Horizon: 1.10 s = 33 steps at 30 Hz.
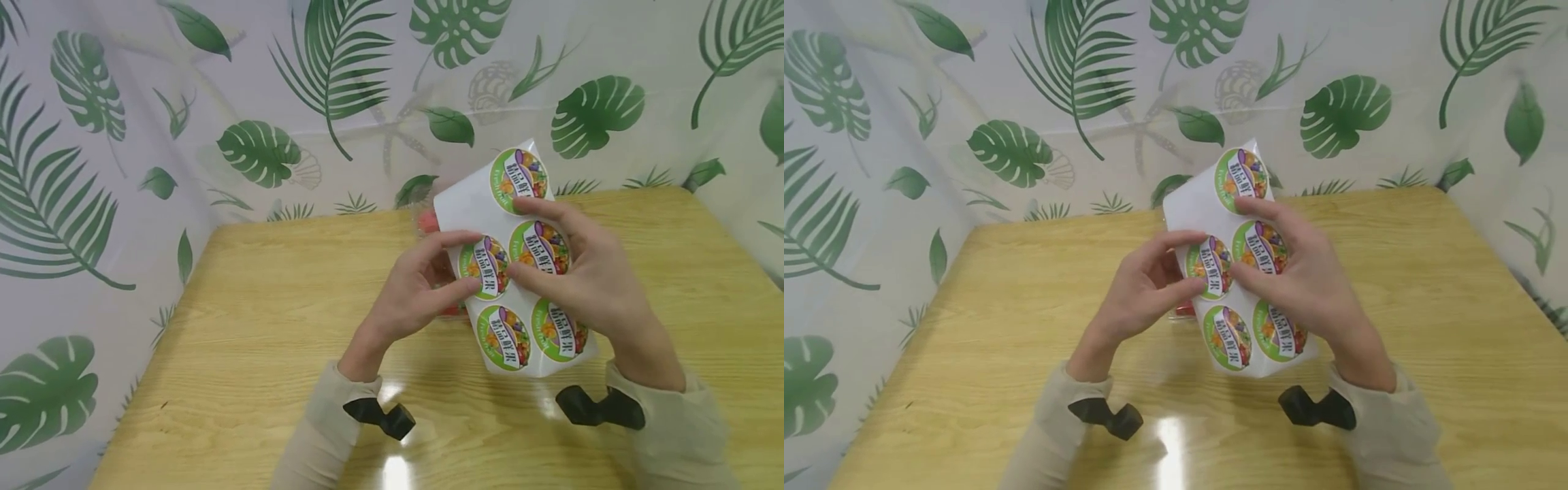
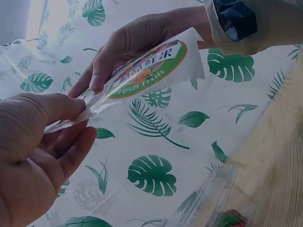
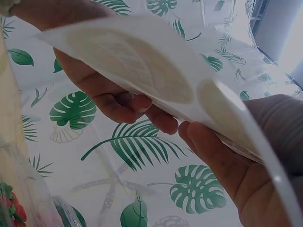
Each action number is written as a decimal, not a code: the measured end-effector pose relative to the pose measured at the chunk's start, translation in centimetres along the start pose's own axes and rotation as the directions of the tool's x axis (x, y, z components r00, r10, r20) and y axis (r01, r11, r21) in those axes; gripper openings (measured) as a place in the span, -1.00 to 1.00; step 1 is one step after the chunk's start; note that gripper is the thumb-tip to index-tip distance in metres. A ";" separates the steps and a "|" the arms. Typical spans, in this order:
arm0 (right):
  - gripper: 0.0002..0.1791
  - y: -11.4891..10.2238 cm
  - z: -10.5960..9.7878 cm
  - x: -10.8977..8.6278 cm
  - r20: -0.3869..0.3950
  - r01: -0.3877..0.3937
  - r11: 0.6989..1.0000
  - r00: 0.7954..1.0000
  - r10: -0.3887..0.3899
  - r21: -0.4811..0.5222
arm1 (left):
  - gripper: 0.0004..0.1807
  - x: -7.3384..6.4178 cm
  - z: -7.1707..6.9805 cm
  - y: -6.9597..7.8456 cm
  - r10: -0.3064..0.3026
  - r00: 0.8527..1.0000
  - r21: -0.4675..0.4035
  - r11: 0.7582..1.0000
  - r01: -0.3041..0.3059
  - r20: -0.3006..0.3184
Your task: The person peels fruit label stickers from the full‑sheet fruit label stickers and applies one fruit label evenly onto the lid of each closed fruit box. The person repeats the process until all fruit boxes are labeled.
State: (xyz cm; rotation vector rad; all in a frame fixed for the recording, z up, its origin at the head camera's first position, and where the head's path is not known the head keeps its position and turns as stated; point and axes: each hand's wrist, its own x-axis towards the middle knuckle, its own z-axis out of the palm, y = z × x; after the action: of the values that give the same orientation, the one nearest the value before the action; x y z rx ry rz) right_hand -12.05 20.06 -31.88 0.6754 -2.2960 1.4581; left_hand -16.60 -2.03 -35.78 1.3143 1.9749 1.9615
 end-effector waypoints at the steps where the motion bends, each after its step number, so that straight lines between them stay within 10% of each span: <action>1: -0.21 0.0 0.0 0.0 0.003 0.002 1.000 1.000 -0.002 0.005 | -0.47 0.0 0.1 0.0 0.002 1.000 -0.020 1.000 -0.002 0.006; 17: -0.21 0.2 -0.2 -0.2 0.038 -0.006 1.000 0.999 0.006 0.003 | -0.35 -0.1 0.2 -0.2 0.044 0.998 -0.037 0.998 -0.042 0.045; 33: -0.21 0.2 0.5 -0.1 0.047 0.006 0.999 0.999 -0.004 -0.038 | -0.61 -0.2 0.7 -0.1 -0.011 0.994 0.057 0.998 0.017 -0.109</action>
State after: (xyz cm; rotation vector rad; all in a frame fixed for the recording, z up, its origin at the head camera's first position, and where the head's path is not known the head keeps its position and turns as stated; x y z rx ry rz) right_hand -12.09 19.71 -32.24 0.7110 -2.3496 1.4066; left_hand -16.11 -1.64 -36.10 1.2259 2.0985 2.0258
